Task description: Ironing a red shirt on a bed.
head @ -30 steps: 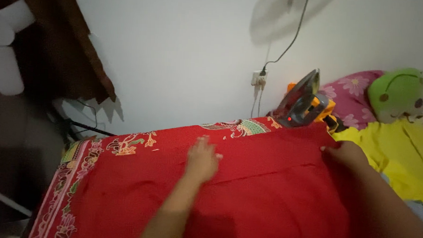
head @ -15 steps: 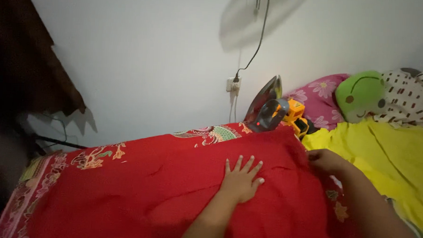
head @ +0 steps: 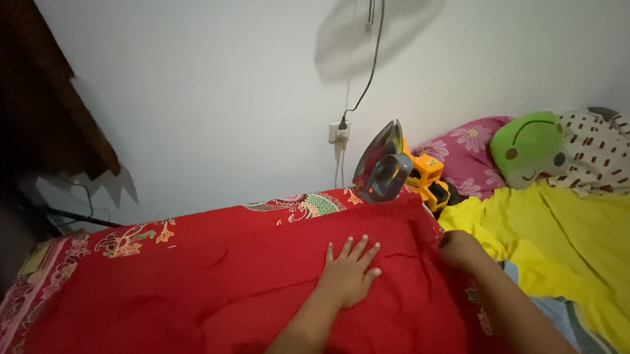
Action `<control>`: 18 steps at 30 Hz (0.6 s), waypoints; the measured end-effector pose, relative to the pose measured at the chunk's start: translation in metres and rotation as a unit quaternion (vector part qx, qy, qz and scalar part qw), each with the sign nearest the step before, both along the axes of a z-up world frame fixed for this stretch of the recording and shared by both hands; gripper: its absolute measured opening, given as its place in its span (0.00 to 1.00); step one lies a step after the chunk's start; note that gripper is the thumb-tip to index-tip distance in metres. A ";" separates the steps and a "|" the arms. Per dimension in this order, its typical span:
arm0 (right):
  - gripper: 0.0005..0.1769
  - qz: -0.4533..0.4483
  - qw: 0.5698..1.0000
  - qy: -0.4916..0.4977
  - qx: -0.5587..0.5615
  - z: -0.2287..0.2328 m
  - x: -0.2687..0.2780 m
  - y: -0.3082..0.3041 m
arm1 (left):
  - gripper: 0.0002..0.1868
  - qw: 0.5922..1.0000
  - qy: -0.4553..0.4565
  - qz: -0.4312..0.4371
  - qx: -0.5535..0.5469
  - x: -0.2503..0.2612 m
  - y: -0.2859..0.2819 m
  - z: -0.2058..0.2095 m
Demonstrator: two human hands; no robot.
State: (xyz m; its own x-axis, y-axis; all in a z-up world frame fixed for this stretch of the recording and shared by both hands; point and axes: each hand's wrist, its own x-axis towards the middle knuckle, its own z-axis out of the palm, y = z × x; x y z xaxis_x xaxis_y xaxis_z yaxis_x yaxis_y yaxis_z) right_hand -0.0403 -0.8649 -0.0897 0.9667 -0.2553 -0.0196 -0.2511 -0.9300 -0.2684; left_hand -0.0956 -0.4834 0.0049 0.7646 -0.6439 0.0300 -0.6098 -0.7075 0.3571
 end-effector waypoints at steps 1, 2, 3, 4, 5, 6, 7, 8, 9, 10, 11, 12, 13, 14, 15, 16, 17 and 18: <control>0.16 -0.001 1.000 0.000 0.000 0.011 -0.010 0.008 | 0.35 1.000 0.000 -0.001 0.000 -0.001 -0.001 0.001; 0.15 -0.066 0.995 -0.041 0.068 0.021 -0.020 0.017 | 0.34 1.000 -0.002 -0.004 0.006 -0.001 -0.001 0.001; 0.16 -0.130 0.979 -0.082 0.135 0.032 -0.029 0.026 | 0.34 1.000 -0.003 -0.007 0.012 -0.002 -0.001 0.002; 0.16 -0.131 0.979 -0.082 0.136 0.039 -0.033 0.035 | 0.34 1.000 -0.003 -0.007 0.013 -0.002 -0.002 0.001; 0.15 -0.134 0.970 -0.137 0.152 0.046 -0.038 0.044 | 0.34 1.000 -0.006 -0.015 0.017 -0.002 -0.002 0.000; 0.14 -0.137 0.957 -0.191 0.168 0.052 -0.042 0.054 | 0.33 1.000 -0.008 -0.022 0.021 -0.001 -0.001 -0.001; 0.14 -0.139 0.957 -0.190 0.170 0.045 -0.037 0.050 | 0.33 0.999 -0.008 -0.023 0.023 -0.002 0.000 -0.001; 0.14 -0.140 0.961 -0.188 0.148 0.037 -0.032 0.045 | 0.32 0.999 -0.014 -0.031 0.023 -0.002 0.002 0.000; 0.15 -0.141 0.964 -0.185 0.126 0.030 -0.027 0.041 | 0.32 0.999 -0.020 -0.040 0.022 -0.002 0.003 0.001; 0.15 -0.143 0.964 -0.185 0.127 0.029 -0.027 0.041 | 0.32 0.999 -0.020 -0.041 0.023 -0.002 0.002 0.001; 0.16 -0.148 0.965 -0.179 0.124 0.030 -0.025 0.040 | 0.32 0.998 -0.018 -0.047 0.026 -0.002 0.000 0.001; 0.17 -0.152 0.966 -0.173 0.121 0.030 -0.023 0.040 | 0.32 0.998 -0.017 -0.053 0.029 -0.001 -0.002 0.002; 0.17 -0.152 0.966 -0.174 0.120 0.021 -0.016 0.032 | 0.32 0.998 -0.018 -0.053 0.029 0.000 -0.006 0.002; 0.17 -0.134 0.972 -0.165 0.100 0.012 -0.009 0.025 | 0.32 0.998 -0.014 -0.057 0.029 0.001 -0.009 0.002; 0.18 -0.116 0.978 -0.157 0.079 0.002 -0.002 0.017 | 0.32 0.998 -0.011 -0.061 0.030 0.001 -0.012 0.002; 0.18 -0.116 0.977 -0.158 0.079 -0.002 0.003 0.013 | 0.32 0.998 -0.012 -0.061 0.030 0.001 -0.018 0.002; 0.18 -0.095 0.983 -0.129 0.087 -0.005 0.007 0.007 | 0.33 0.997 -0.011 -0.066 0.027 0.001 -0.024 0.001; 0.18 -0.074 0.988 -0.099 0.096 -0.009 0.011 0.001 | 0.33 0.997 -0.010 -0.071 0.024 0.001 -0.031 0.001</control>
